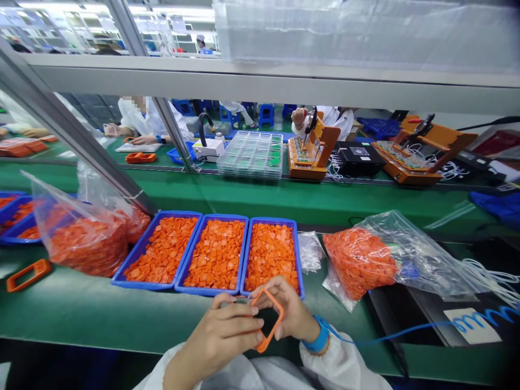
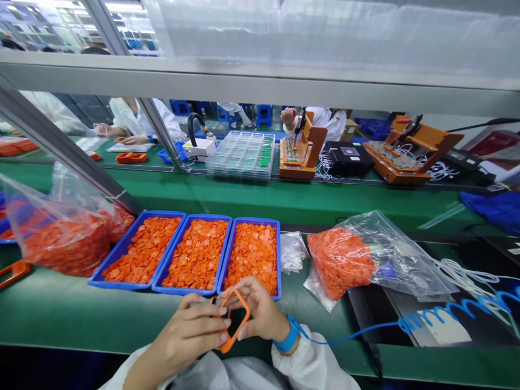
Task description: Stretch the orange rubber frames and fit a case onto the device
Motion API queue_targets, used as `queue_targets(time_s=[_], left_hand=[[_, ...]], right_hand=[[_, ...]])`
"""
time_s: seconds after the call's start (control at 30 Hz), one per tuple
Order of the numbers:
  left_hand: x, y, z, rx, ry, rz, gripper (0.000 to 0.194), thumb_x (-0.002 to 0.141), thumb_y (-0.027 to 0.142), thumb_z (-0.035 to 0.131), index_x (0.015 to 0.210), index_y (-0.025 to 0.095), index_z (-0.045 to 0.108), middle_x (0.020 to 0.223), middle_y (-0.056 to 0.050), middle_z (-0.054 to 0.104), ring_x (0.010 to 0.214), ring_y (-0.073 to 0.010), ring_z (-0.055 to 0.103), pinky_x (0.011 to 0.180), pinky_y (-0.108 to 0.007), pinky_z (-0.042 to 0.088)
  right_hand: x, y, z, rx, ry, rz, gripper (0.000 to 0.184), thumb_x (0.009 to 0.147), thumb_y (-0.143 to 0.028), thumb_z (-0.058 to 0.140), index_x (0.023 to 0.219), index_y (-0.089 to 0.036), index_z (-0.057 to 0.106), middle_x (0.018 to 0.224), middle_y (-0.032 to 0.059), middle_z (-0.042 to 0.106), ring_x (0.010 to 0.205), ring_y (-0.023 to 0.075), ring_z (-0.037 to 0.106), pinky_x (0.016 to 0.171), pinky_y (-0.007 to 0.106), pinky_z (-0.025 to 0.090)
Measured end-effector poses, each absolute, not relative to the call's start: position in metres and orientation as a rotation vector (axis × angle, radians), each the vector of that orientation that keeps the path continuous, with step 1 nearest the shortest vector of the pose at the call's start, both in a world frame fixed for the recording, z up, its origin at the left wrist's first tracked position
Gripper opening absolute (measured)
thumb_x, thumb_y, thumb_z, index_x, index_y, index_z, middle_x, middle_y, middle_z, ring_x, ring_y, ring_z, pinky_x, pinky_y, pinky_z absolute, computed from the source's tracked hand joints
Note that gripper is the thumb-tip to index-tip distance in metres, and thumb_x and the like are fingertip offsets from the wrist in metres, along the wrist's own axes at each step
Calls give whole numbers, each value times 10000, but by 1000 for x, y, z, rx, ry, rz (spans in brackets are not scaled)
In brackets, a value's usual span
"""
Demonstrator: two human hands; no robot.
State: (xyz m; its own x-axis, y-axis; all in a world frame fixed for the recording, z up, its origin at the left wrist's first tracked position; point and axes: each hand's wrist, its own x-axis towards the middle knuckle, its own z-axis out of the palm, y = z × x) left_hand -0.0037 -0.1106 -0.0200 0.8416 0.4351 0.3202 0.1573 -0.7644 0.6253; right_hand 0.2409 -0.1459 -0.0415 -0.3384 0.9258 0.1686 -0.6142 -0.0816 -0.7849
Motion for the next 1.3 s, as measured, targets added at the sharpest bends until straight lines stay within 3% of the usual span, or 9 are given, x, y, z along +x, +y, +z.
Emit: queue_targets(time_s=[0.1, 0.33, 0.47, 0.57, 0.7, 0.87, 1.0, 1.17, 1.3], left_hand=[[-9, -121, -8, 2469, 409, 660, 324, 980, 241, 739, 1250, 418, 766, 1116, -16, 850, 1053, -262, 774, 1030, -439, 452], [0, -134, -3, 2373, 476, 314, 106, 990, 267, 706, 1065, 298, 774, 996, -17, 820, 969, -211, 715, 990, -388, 421], [5, -130, -20, 2370, 576, 376, 95, 977, 249, 704, 1030, 277, 777, 951, -25, 798, 956, -217, 690, 949, -377, 414], [2, -126, -31, 2419, 629, 371, 103, 978, 210, 698, 1039, 267, 758, 985, -19, 795, 983, -212, 685, 954, -368, 400], [-4, -123, -42, 2482, 713, 299, 120, 953, 160, 724, 1029, 252, 725, 1053, -3, 794, 1037, -218, 682, 979, -374, 380], [-3, -122, -49, 2479, 789, 308, 213, 904, 75, 707, 1030, 244, 734, 1072, -22, 779, 1042, -232, 680, 1012, -395, 415], [-4, -118, -40, 2455, 691, 454, 168, 950, 123, 664, 1054, 235, 733, 1012, -44, 785, 1000, -228, 689, 982, -389, 479], [-16, -108, -31, 2446, 652, 732, 157, 957, 122, 630, 1023, 230, 723, 897, -50, 780, 881, -214, 693, 862, -348, 533], [-19, -113, -41, 2499, 674, 731, 100, 947, 243, 711, 1046, 232, 720, 921, -56, 780, 916, -237, 705, 884, -371, 531]], right_hand=[[239, -143, -43, -511, -1026, 1703, 847, 627, -604, 976, 1317, -265, 619, 1388, 165, 720, 1303, 317, 683, 1119, 508, 478], [245, -132, -43, -544, -687, 1695, 940, 878, -932, 352, 1431, -232, 648, 1466, 180, 688, 1420, 326, 583, 1098, 496, 481], [246, -130, -44, -591, -577, 1722, 793, 936, -833, 460, 1427, -238, 646, 1436, 170, 711, 1398, 313, 607, 1093, 482, 486], [245, -130, -46, -604, -550, 1710, 569, 936, -512, 727, 1441, -271, 625, 1442, 144, 714, 1395, 291, 617, 1121, 476, 462], [243, -131, -51, -592, -576, 1670, 795, 732, -174, 904, 1447, -342, 600, 1491, 104, 686, 1436, 269, 584, 1172, 463, 407], [245, -132, -50, -558, -615, 1671, 861, 743, -376, 945, 1506, -306, 552, 1543, 147, 635, 1476, 295, 540, 1171, 470, 405], [247, -130, -48, -547, -508, 1711, 678, 937, -700, 625, 1444, -251, 609, 1442, 165, 714, 1385, 307, 629, 1112, 488, 467], [248, -125, -52, -659, -516, 1543, 599, 771, -203, 865, 1310, -315, 627, 1343, 86, 772, 1322, 273, 672, 1104, 456, 482], [248, -129, -54, -568, -535, 1560, 624, 671, -156, 906, 1225, -296, 656, 1222, 74, 796, 1177, 268, 725, 1036, 430, 528]])
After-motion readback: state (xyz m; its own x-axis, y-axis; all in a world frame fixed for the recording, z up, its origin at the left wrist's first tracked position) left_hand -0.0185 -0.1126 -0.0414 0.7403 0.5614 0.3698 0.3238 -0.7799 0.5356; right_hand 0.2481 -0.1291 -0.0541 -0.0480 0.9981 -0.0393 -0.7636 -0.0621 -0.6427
